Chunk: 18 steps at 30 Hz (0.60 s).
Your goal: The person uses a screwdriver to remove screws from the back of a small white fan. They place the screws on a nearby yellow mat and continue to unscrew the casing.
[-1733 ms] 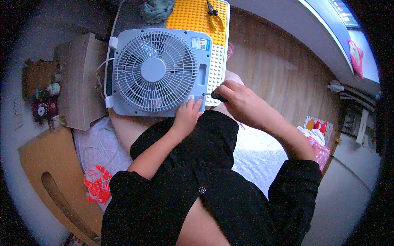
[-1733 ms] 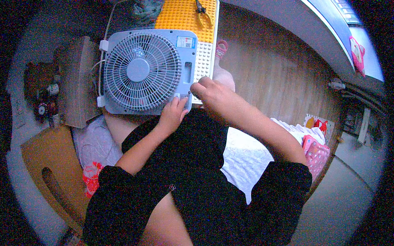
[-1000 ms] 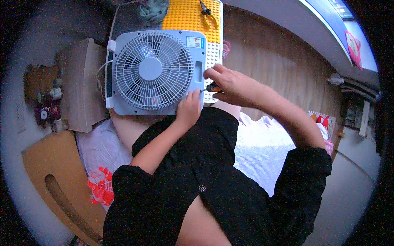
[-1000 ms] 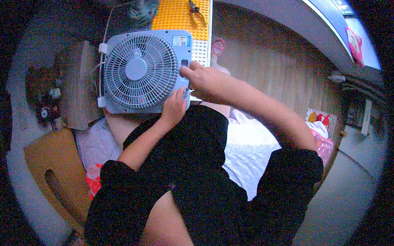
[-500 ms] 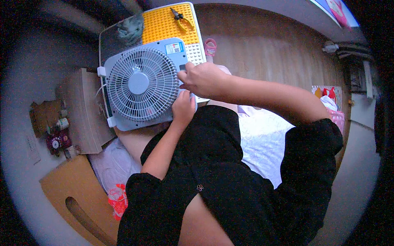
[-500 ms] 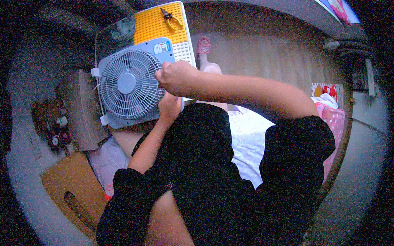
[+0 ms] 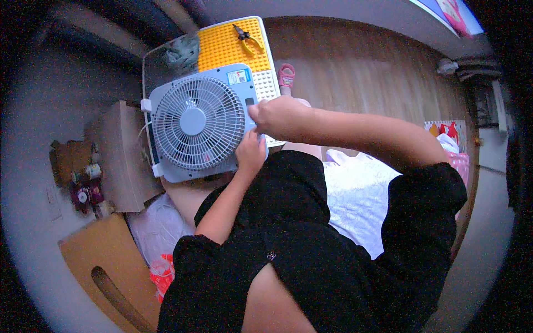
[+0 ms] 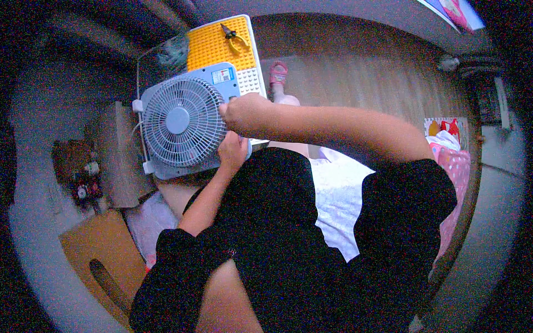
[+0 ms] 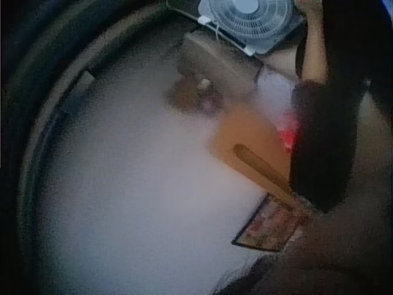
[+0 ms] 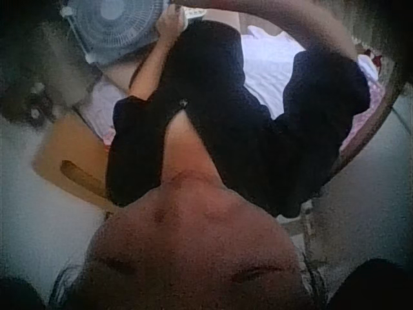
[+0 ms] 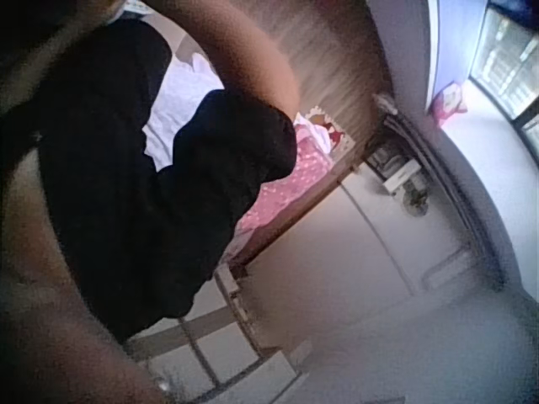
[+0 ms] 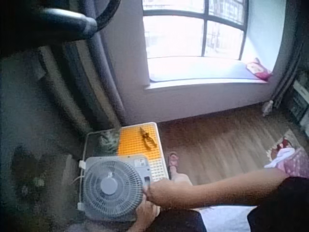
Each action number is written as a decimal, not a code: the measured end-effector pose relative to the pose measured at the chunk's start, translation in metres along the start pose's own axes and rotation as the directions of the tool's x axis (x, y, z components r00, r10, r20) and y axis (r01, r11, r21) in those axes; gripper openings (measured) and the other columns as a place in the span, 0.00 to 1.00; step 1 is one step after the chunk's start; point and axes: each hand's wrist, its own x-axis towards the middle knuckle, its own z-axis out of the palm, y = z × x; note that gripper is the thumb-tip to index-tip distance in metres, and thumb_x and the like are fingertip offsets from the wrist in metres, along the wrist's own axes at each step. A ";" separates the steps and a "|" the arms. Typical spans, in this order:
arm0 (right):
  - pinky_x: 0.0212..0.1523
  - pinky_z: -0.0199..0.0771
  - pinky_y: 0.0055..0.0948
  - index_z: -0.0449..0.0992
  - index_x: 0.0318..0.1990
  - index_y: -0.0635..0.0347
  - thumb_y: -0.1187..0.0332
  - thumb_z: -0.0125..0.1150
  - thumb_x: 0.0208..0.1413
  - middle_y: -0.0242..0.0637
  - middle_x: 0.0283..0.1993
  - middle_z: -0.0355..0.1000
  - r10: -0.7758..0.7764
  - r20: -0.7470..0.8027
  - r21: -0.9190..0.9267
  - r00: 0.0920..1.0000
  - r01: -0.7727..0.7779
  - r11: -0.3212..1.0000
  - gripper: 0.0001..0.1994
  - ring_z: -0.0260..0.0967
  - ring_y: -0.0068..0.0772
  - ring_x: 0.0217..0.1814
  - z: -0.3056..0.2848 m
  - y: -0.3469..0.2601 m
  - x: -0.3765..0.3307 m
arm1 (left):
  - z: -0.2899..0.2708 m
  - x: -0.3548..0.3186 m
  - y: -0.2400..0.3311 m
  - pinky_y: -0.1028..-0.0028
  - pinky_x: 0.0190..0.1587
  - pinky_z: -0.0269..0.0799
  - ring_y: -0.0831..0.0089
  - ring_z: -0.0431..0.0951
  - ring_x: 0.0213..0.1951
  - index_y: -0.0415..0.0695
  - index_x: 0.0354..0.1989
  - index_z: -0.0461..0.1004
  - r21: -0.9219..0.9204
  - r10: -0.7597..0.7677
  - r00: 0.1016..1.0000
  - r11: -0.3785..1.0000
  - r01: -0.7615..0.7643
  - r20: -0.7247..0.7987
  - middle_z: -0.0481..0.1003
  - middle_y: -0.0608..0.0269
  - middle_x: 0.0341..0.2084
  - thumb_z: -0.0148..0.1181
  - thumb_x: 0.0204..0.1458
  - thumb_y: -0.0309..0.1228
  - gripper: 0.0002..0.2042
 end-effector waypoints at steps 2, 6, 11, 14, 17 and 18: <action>0.23 0.71 0.36 0.64 0.33 0.66 0.62 0.55 0.47 0.42 0.24 0.66 0.109 -0.028 -0.007 0.994 -0.109 0.994 0.14 0.71 0.43 0.27 0.001 0.000 0.004 | 0.005 -0.004 -0.003 0.60 0.33 0.66 0.54 0.70 0.34 0.43 0.46 0.61 -0.042 0.016 0.998 0.999 -0.018 -0.058 0.68 0.53 0.32 0.54 0.44 0.27 0.19; 0.20 0.70 0.35 0.67 0.30 0.64 0.64 0.53 0.48 0.45 0.28 0.65 -0.141 -0.246 -0.124 0.959 0.113 0.986 0.10 0.68 0.41 0.31 0.008 0.011 -0.003 | 0.026 -0.026 -0.002 0.58 0.36 0.63 0.52 0.68 0.36 0.40 0.45 0.60 -0.164 0.151 0.973 0.970 -0.180 -0.177 0.67 0.50 0.33 0.52 0.40 0.22 0.20; 0.28 0.72 0.32 0.60 0.49 0.63 0.66 0.53 0.49 0.45 0.33 0.62 -0.016 0.159 -0.323 0.987 0.067 0.944 0.20 0.66 0.40 0.35 0.010 0.004 0.007 | 0.028 -0.051 -0.013 0.59 0.33 0.62 0.53 0.68 0.34 0.42 0.37 0.64 -0.154 0.278 0.953 0.943 -0.295 -0.123 0.67 0.52 0.30 0.52 0.39 0.21 0.14; 0.28 0.73 0.30 0.67 0.44 0.61 0.65 0.54 0.48 0.42 0.35 0.62 -0.098 -0.015 -0.218 0.995 0.092 0.972 0.16 0.66 0.41 0.36 0.017 0.009 0.002 | 0.028 -0.046 -0.012 0.60 0.32 0.61 0.54 0.68 0.33 0.42 0.34 0.64 -0.160 0.191 0.972 0.964 -0.212 -0.137 0.66 0.53 0.28 0.50 0.40 0.21 0.11; 0.26 0.72 0.34 0.66 0.42 0.63 0.63 0.56 0.47 0.43 0.36 0.62 -0.117 -0.086 -0.162 0.989 0.102 0.981 0.17 0.66 0.42 0.37 0.019 0.012 0.000 | 0.028 -0.043 -0.008 0.60 0.32 0.61 0.54 0.68 0.32 0.41 0.32 0.65 -0.131 0.214 0.970 0.965 -0.229 -0.118 0.66 0.53 0.26 0.48 0.40 0.21 0.08; 0.26 0.72 0.36 0.63 0.44 0.64 0.64 0.57 0.47 0.44 0.36 0.62 -0.071 0.012 -0.182 0.997 0.072 0.981 0.19 0.66 0.43 0.36 0.020 0.010 0.002 | 0.028 -0.043 -0.009 0.60 0.32 0.61 0.54 0.68 0.31 0.41 0.31 0.66 -0.113 0.235 0.966 0.962 -0.247 -0.109 0.66 0.53 0.26 0.48 0.40 0.21 0.08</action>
